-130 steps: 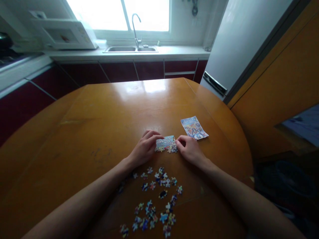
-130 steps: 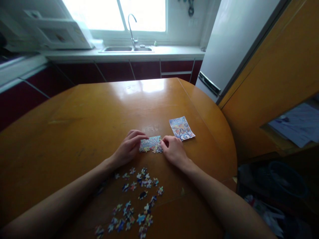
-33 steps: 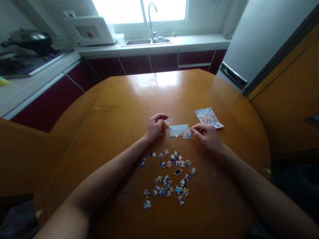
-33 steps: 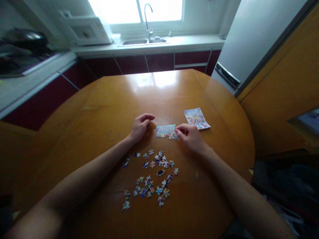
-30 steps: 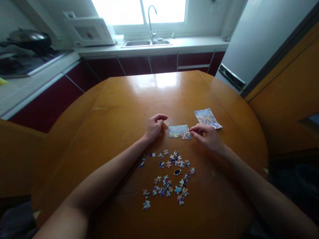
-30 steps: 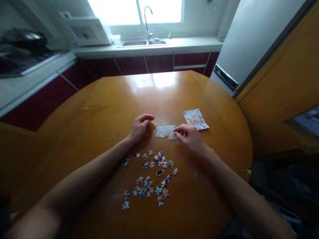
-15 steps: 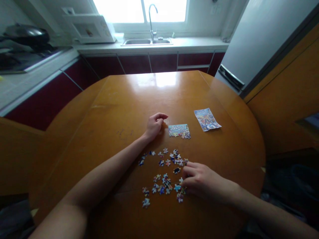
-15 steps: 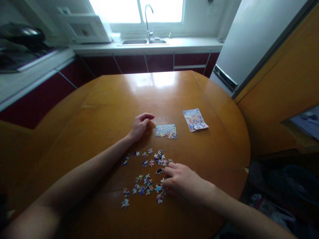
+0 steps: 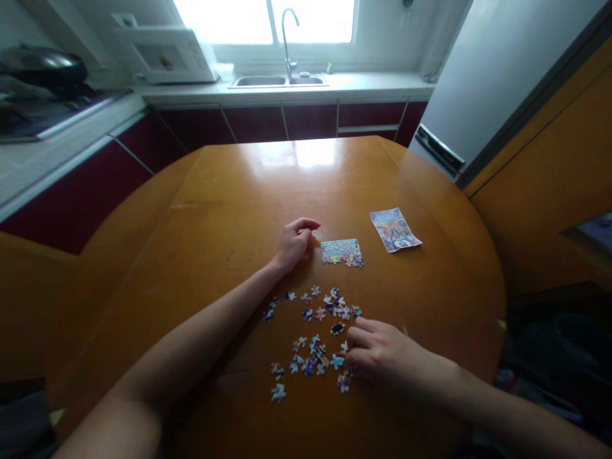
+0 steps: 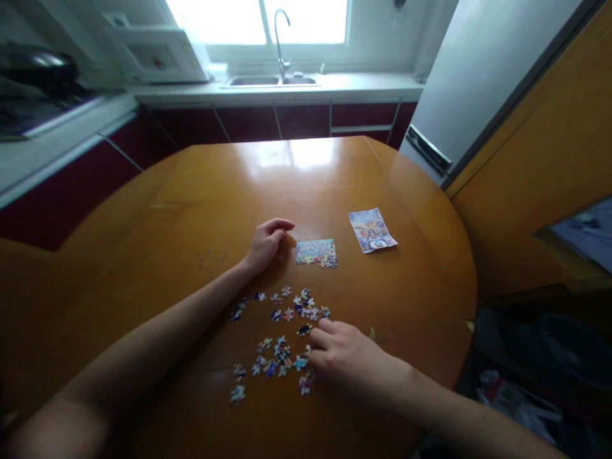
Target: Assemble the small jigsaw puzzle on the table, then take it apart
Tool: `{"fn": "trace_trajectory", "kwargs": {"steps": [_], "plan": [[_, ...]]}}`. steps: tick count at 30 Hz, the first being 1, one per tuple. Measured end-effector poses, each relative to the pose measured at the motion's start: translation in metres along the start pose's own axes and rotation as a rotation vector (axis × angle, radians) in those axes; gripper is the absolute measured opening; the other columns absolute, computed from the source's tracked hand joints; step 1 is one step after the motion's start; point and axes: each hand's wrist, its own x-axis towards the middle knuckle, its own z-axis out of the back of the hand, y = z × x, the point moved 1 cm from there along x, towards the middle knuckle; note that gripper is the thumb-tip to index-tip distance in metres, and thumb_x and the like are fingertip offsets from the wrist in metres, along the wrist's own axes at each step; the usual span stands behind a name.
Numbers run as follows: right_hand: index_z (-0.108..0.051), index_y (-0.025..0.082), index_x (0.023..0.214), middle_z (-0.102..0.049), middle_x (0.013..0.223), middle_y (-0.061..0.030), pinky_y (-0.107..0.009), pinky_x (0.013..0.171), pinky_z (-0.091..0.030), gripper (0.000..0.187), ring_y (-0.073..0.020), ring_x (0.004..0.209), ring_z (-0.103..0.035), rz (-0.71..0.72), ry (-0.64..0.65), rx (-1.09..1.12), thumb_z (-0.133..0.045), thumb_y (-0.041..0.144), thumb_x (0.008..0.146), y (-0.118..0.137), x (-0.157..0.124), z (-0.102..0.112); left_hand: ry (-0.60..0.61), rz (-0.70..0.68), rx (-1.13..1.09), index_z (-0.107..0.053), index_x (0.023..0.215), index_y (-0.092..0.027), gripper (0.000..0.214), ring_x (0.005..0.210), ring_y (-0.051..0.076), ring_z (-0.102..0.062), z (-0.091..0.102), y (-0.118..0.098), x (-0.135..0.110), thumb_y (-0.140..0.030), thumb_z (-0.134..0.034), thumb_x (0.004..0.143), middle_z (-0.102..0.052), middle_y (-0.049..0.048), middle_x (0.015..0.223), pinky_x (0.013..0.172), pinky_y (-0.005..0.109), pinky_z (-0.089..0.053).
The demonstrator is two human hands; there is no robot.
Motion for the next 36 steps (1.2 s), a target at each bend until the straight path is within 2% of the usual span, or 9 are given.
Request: {"fn": "trace_trajectory", "kwargs": {"steps": [4,6,8,10,14,17,20,28,36], "plan": [[-0.061,0.018,0.086,-0.065,0.092,-0.0069,-0.03,0.074,-0.045,0.015,-0.0185,0.085,-0.054,-0.02,0.023,0.104,-0.05,0.014,0.097,0.003,-0.002,-0.001,0.009,-0.016,0.017,-0.074,0.087,-0.017,0.027,0.086,0.018,-0.069,0.001,0.0,-0.001,-0.012,-0.05,0.075,-0.074,0.0045,0.089,0.076,0.028,-0.054],[-0.062,0.018,0.085,-0.067,0.086,-0.0051,-0.029,0.073,-0.046,0.014,-0.0174,0.081,-0.057,-0.045,-0.035,0.226,-0.053,0.012,0.094,-0.001,0.0,0.001,0.014,-0.028,0.028,-0.073,0.087,-0.017,0.027,0.085,0.018,-0.069,0.001,0.0,-0.001,-0.011,-0.049,0.075,-0.074,0.0046,0.089,0.075,0.028,-0.054],[-0.066,0.019,0.083,-0.069,0.082,-0.0035,-0.027,0.071,-0.047,0.013,-0.016,0.077,-0.06,-0.147,-0.171,0.371,-0.057,0.012,0.091,-0.013,0.006,0.009,0.024,-0.049,0.039,-0.073,0.088,-0.017,0.027,0.085,0.018,-0.068,0.001,0.0,-0.001,-0.01,-0.049,0.076,-0.074,0.0047,0.088,0.075,0.027,-0.054],[-0.07,0.019,0.085,-0.072,0.083,-0.0032,-0.027,0.068,-0.049,0.008,-0.0156,0.073,-0.063,-0.348,-0.351,0.489,-0.063,0.016,0.089,-0.035,0.017,0.02,0.043,-0.082,0.054,-0.072,0.088,-0.017,0.027,0.085,0.018,-0.067,0.0,-0.002,-0.002,-0.01,-0.048,0.077,-0.073,0.005,0.089,0.075,0.028,-0.054],[-0.074,0.019,0.079,-0.075,0.08,-0.0051,-0.032,0.068,-0.051,0.008,-0.0186,0.071,-0.066,-0.546,-0.622,0.509,-0.068,0.02,0.083,-0.085,0.046,0.037,0.106,-0.182,0.098,-0.073,0.084,-0.018,0.027,0.088,0.019,-0.063,-0.004,-0.009,-0.009,-0.007,-0.049,0.076,-0.069,0.0055,0.09,0.079,0.03,-0.053],[-0.076,0.019,0.078,-0.077,0.08,-0.0054,-0.033,0.072,-0.051,0.009,-0.0201,0.074,-0.069,-0.575,-0.62,0.446,-0.068,0.019,0.082,-0.107,0.062,0.037,0.253,-0.365,0.192,-0.075,0.085,-0.022,0.028,0.092,0.02,-0.059,-0.006,-0.017,-0.017,-0.006,-0.052,0.078,-0.067,0.0052,0.09,0.087,0.035,-0.05],[-0.076,0.02,0.079,-0.076,0.08,-0.0049,-0.033,0.073,-0.05,0.01,-0.0199,0.074,-0.069,-0.579,-0.589,0.391,-0.067,0.017,0.083,-0.112,0.067,0.031,0.407,-0.541,0.286,-0.074,0.089,-0.023,0.031,0.095,0.021,-0.057,-0.006,-0.021,-0.023,-0.005,-0.05,0.082,-0.066,0.0057,0.093,0.088,0.037,-0.049],[-0.073,0.021,0.081,-0.066,0.089,-0.0057,-0.037,0.084,-0.047,0.009,-0.0226,0.093,-0.058,-0.497,-0.594,0.127,-0.067,0.015,0.085,-0.109,0.067,0.025,0.503,-0.623,0.365,-0.073,0.093,-0.023,0.028,0.101,0.021,-0.054,-0.006,-0.024,-0.026,-0.003,-0.054,0.084,-0.066,0.005,0.102,0.092,0.038,-0.048],[-0.072,0.021,0.082,-0.062,0.089,-0.0061,-0.038,0.085,-0.048,0.009,-0.023,0.093,-0.055,-0.481,-0.628,0.102,-0.066,0.015,0.087,-0.112,0.063,0.027,0.556,-0.669,0.395,-0.075,0.097,-0.026,0.028,0.102,0.021,-0.053,-0.005,-0.025,-0.028,-0.008,-0.056,0.087,-0.065,0.0045,0.105,0.095,0.04,-0.048]]}}
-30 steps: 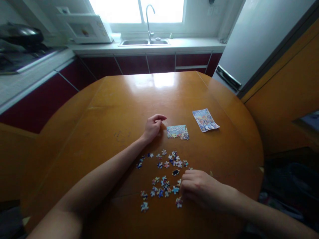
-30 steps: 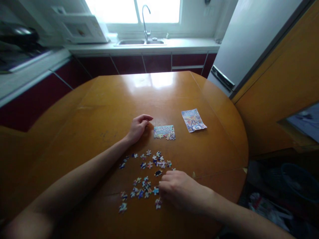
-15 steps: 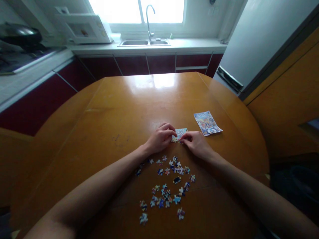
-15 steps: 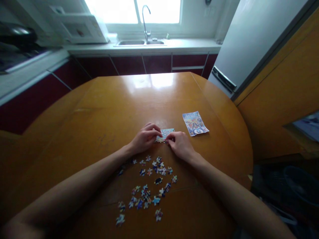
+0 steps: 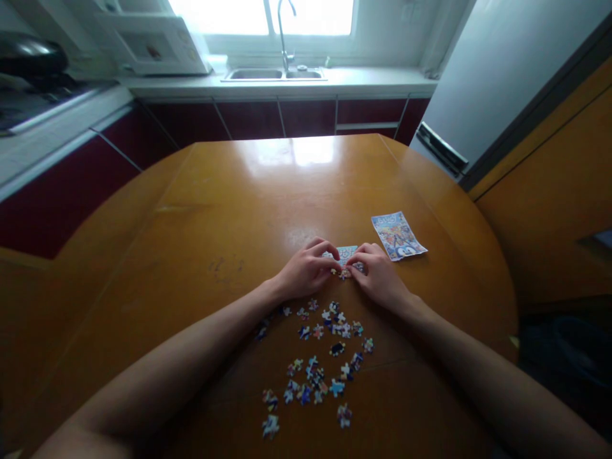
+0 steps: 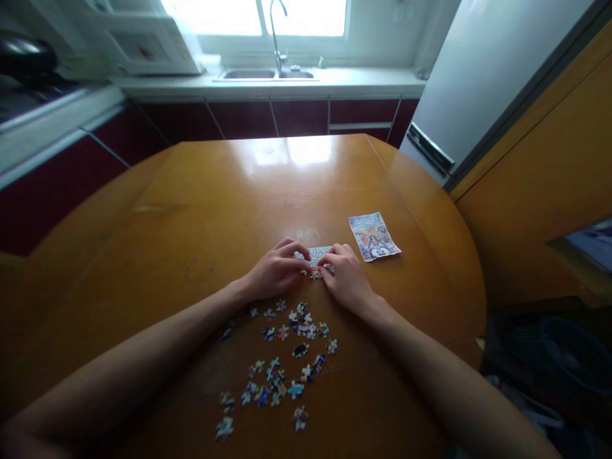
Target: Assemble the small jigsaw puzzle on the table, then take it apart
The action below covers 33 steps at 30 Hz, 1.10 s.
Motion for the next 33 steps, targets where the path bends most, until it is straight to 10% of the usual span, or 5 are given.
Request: {"fn": "trace_trajectory", "kwargs": {"steps": [33], "plan": [[-0.076,0.02,0.088,-0.066,0.093,-0.0077,-0.04,0.088,-0.048,0.013,-0.0233,0.095,-0.056,0.009,0.025,0.004,-0.063,0.019,0.09,-0.005,-0.002,0.006,0.013,-0.031,0.152,-0.077,0.093,-0.031,0.01,0.1,0.02,-0.054,-0.008,0.002,0.0,-0.034,-0.067,0.091,-0.064,0.0031,0.105,0.093,0.038,-0.048]]}}
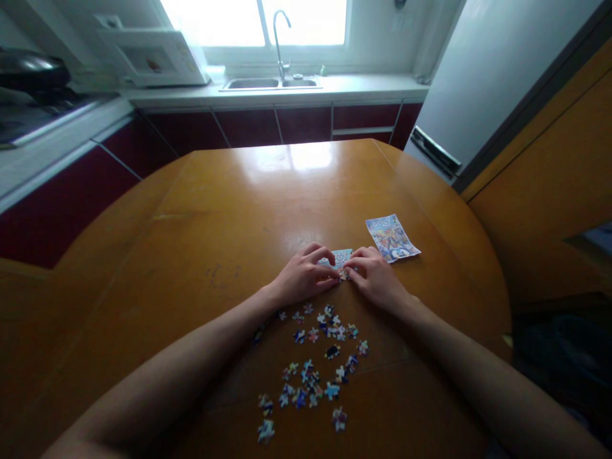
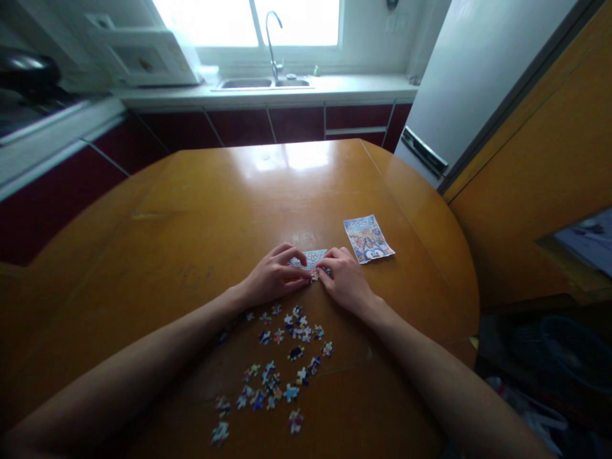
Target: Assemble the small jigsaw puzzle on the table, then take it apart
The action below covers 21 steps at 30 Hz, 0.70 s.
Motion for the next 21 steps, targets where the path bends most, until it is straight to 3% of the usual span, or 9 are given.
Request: {"fn": "trace_trajectory", "kwargs": {"steps": [9,16,21], "plan": [[-0.076,0.021,0.087,-0.066,0.093,-0.0071,-0.038,0.087,-0.049,0.012,-0.0224,0.094,-0.056,0.024,0.006,-0.002,-0.065,0.018,0.089,0.001,0.0,0.003,0.0,0.039,-0.061,-0.076,0.093,-0.03,0.009,0.102,0.021,-0.054,0.003,0.0,0.001,-0.031,-0.068,0.089,-0.065,0.0035,0.106,0.093,0.039,-0.048],[-0.078,0.025,0.089,-0.067,0.095,-0.0059,-0.037,0.084,-0.049,0.014,-0.0224,0.095,-0.054,0.138,0.056,-0.038,-0.067,0.018,0.089,0.0,-0.002,0.001,-0.171,0.202,-0.153,-0.071,0.087,-0.02,0.018,0.094,0.019,-0.056,0.009,0.001,0.004,-0.016,-0.054,0.091,-0.064,0.005,0.093,0.088,0.037,-0.049],[-0.078,0.026,0.088,-0.066,0.094,-0.0051,-0.036,0.084,-0.049,0.012,-0.0221,0.094,-0.052,0.162,0.066,-0.063,-0.067,0.021,0.09,0.004,-0.003,-0.003,-0.144,0.221,-0.152,-0.071,0.084,-0.019,0.018,0.094,0.02,-0.055,0.007,0.003,0.003,-0.015,-0.055,0.089,-0.064,0.0049,0.092,0.088,0.037,-0.048]]}}
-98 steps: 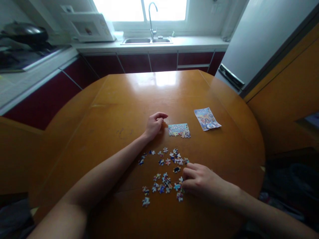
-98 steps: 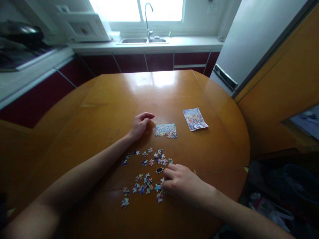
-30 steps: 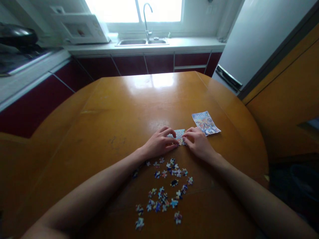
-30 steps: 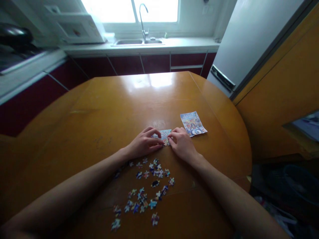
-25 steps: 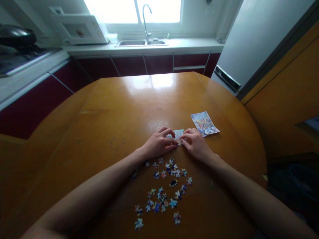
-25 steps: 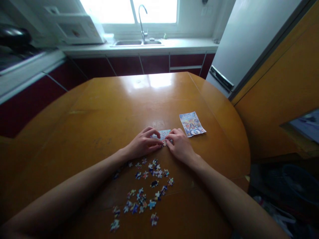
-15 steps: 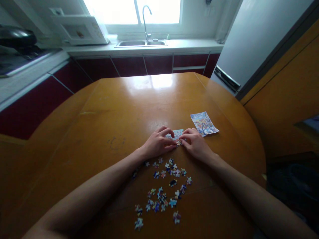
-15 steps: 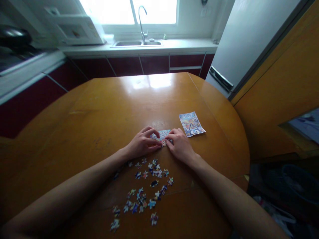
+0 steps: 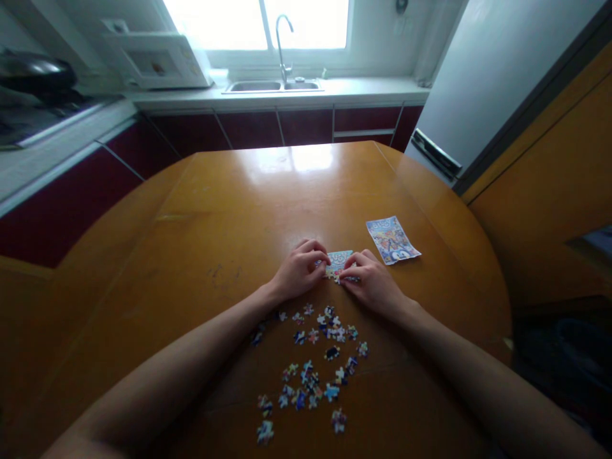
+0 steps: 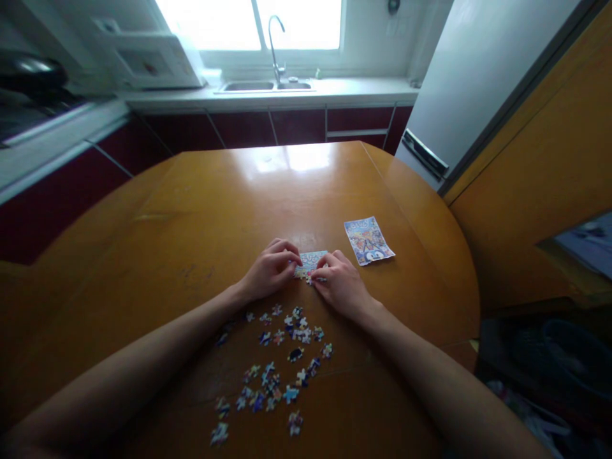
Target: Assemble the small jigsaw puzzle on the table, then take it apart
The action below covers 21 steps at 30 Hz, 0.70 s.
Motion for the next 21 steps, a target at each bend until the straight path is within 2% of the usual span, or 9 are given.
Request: {"fn": "trace_trajectory", "kwargs": {"steps": [10,16,21], "plan": [[-0.076,0.025,0.084,-0.065,0.099,-0.0075,-0.042,0.085,-0.048,0.017,-0.0252,0.098,-0.051,0.039,0.043,-0.134,-0.062,0.023,0.093,0.008,0.0,0.003,0.036,-0.017,-0.004,-0.073,0.085,-0.021,0.017,0.096,0.02,-0.055,0.001,0.0,-0.001,-0.015,-0.058,0.089,-0.064,0.0048,0.094,0.09,0.038,-0.048],[-0.077,0.026,0.096,-0.065,0.105,-0.0097,-0.044,0.087,-0.048,0.021,-0.0274,0.103,-0.05,0.051,0.088,-0.189,-0.058,0.018,0.093,0.013,-0.003,0.008,0.179,-0.143,0.029,-0.077,0.096,-0.028,0.019,0.102,0.023,-0.053,0.003,-0.007,-0.002,-0.019,-0.064,0.086,-0.065,0.0048,0.104,0.094,0.042,-0.049],[-0.076,0.03,0.107,-0.066,0.108,-0.0088,-0.043,0.087,-0.048,0.03,-0.0267,0.102,-0.05,0.04,0.093,-0.156,-0.055,0.013,0.094,0.01,-0.005,0.009,0.185,-0.154,0.049,-0.077,0.095,-0.029,0.026,0.104,0.023,-0.052,0.001,-0.004,-0.002,-0.011,-0.062,0.085,-0.065,0.0047,0.105,0.096,0.042,-0.049]]}}
